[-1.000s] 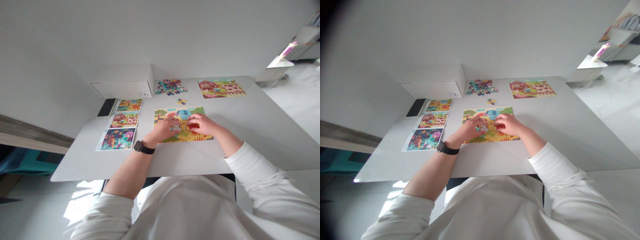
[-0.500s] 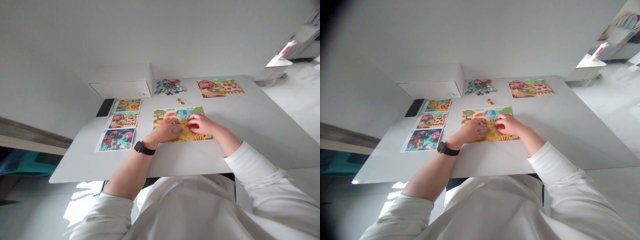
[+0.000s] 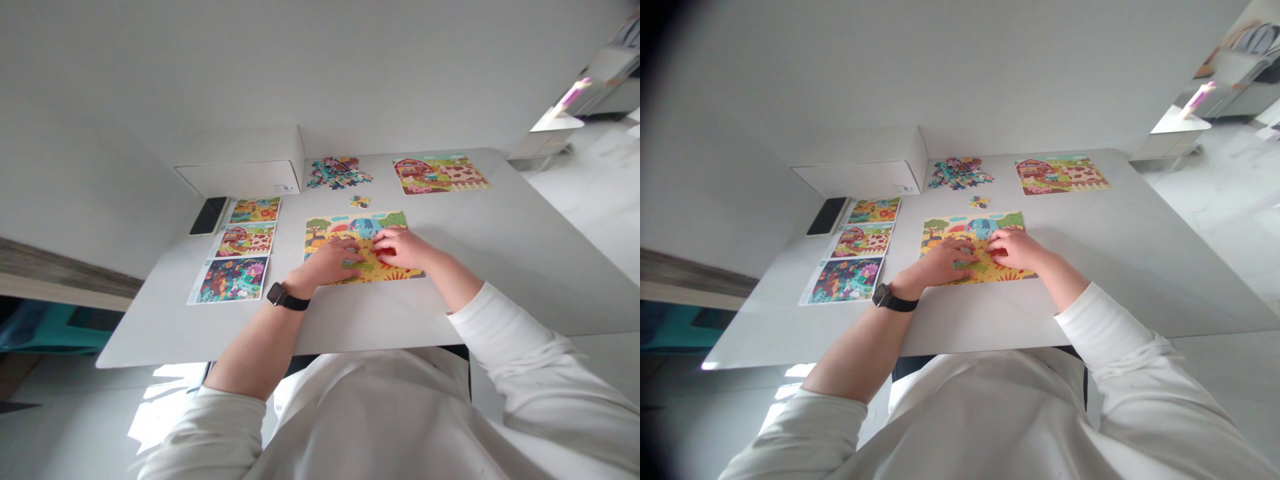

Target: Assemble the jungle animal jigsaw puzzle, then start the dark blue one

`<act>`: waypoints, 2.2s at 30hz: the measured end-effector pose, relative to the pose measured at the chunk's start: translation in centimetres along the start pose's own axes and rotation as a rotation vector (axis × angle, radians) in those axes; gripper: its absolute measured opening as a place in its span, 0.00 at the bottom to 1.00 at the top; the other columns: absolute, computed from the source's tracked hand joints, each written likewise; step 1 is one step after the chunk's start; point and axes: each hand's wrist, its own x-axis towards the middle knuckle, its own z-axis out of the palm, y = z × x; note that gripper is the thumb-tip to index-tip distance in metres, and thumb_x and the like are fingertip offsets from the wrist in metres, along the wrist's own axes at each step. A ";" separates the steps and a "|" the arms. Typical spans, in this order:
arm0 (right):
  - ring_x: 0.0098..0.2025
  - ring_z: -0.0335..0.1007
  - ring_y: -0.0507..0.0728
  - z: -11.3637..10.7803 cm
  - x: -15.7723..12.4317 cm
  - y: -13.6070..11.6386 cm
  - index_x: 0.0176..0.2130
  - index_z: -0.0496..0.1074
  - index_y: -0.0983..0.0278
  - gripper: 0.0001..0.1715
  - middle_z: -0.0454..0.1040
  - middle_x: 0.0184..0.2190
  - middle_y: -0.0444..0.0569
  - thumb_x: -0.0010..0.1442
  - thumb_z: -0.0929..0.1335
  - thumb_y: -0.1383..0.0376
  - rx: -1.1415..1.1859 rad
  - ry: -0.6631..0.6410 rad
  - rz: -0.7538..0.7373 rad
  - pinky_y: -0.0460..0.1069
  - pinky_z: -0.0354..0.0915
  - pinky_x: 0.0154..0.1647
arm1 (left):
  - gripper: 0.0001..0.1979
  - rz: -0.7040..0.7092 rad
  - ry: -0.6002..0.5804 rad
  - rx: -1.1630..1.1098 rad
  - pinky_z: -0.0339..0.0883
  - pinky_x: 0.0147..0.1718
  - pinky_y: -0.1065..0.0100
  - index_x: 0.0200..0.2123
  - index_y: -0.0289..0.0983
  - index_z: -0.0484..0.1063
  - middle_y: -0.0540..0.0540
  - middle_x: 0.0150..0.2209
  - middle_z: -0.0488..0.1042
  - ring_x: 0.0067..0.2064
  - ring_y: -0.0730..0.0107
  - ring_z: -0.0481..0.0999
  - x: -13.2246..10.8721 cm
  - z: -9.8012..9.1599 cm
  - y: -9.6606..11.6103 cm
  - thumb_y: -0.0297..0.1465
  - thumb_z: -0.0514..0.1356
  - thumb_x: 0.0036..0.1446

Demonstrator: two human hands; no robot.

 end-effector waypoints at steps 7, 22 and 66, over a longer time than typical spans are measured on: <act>0.54 0.80 0.67 -0.3 0.0 -0.7 0.47 0.88 0.53 0.14 0.85 0.51 0.52 0.62 0.75 0.65 0.027 0.028 0.013 0.65 0.71 0.64 | 0.15 -0.021 -0.006 -0.003 0.63 0.73 0.49 0.53 0.50 0.88 0.46 0.63 0.81 0.66 0.50 0.78 0.0 -0.2 0.3 0.41 0.69 0.65; 0.48 0.79 0.64 -0.4 0.1 -0.8 0.39 0.88 0.55 0.19 0.84 0.44 0.51 0.59 0.69 0.74 0.015 0.037 -0.007 0.60 0.71 0.60 | 0.16 -0.049 0.097 -0.021 0.69 0.68 0.51 0.55 0.45 0.85 0.42 0.61 0.81 0.64 0.52 0.79 -0.1 -0.4 0.0 0.39 0.67 0.67; 0.46 0.81 0.62 -2.2 13.9 4.9 0.45 0.78 0.60 0.18 0.84 0.42 0.49 0.54 0.77 0.70 0.084 0.190 0.758 0.56 0.76 0.54 | 0.15 -0.459 0.536 -0.013 0.77 0.52 0.61 0.57 0.41 0.76 0.41 0.56 0.78 0.45 0.63 0.82 -0.8 -2.6 -0.4 0.29 0.62 0.69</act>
